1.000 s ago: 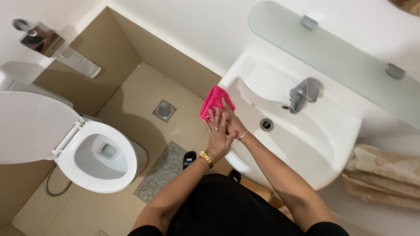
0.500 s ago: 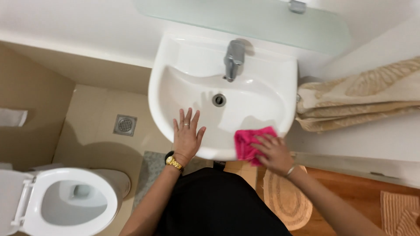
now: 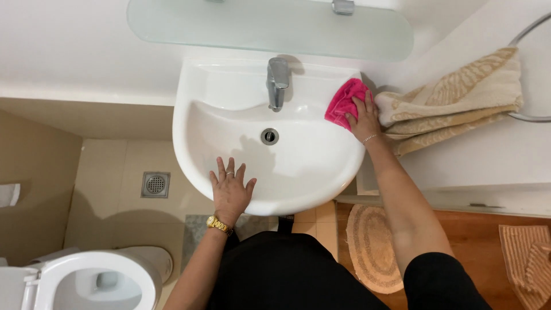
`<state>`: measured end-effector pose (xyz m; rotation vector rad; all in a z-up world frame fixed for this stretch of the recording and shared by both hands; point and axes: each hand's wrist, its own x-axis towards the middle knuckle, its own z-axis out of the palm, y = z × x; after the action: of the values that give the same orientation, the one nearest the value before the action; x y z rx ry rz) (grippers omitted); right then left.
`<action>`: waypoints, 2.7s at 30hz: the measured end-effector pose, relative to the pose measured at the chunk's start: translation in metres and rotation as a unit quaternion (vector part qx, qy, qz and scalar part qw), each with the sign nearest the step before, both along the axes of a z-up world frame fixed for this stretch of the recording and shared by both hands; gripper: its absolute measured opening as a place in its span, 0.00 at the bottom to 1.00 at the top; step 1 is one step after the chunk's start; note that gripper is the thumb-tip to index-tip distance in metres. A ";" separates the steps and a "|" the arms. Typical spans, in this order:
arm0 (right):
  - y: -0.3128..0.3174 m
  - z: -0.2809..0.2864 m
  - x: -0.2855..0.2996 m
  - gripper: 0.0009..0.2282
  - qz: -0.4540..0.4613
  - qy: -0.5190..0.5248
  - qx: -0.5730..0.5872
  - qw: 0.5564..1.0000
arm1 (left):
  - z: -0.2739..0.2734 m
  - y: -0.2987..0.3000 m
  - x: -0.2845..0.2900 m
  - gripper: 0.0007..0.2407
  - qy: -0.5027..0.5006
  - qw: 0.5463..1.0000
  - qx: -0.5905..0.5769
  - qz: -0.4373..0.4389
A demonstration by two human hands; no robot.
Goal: The person wipes a bathroom sink and a glass shelf above it using a pink cloth. They then move to a living room area and wipe a gray sofa with the same cloth.
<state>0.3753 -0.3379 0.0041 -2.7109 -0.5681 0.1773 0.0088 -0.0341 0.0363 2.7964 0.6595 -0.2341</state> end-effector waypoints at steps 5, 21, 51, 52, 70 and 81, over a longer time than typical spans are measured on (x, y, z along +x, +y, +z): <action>-0.013 0.006 -0.066 0.26 -0.047 -0.008 -0.013 0.999 | 0.011 -0.001 -0.001 0.26 0.011 1.000 -0.001 -0.015; -0.010 0.025 -0.183 0.25 -0.077 0.025 0.000 0.997 | 0.011 -0.002 0.002 0.26 0.071 0.997 0.010 -0.024; 0.064 -0.037 -0.135 0.18 0.287 0.122 -0.342 0.887 | 0.035 -0.001 0.003 0.28 0.048 0.998 -0.048 -0.002; 0.078 -0.022 -0.160 0.18 0.289 0.121 -0.342 0.886 | 0.030 0.000 0.001 0.28 0.048 0.998 -0.048 0.002; 0.092 0.103 -0.228 0.17 -0.010 0.495 0.575 0.652 | 0.064 0.043 -0.005 0.12 -0.301 0.840 -0.451 -0.021; 0.172 0.226 -0.276 0.12 0.156 0.327 0.562 0.744 | 0.135 0.061 -0.044 0.49 -0.312 0.885 -0.338 -0.071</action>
<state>0.0996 -0.1662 0.2306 -1.2321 -0.6065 0.6069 -0.0352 0.0265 0.1713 2.0503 0.1560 0.3451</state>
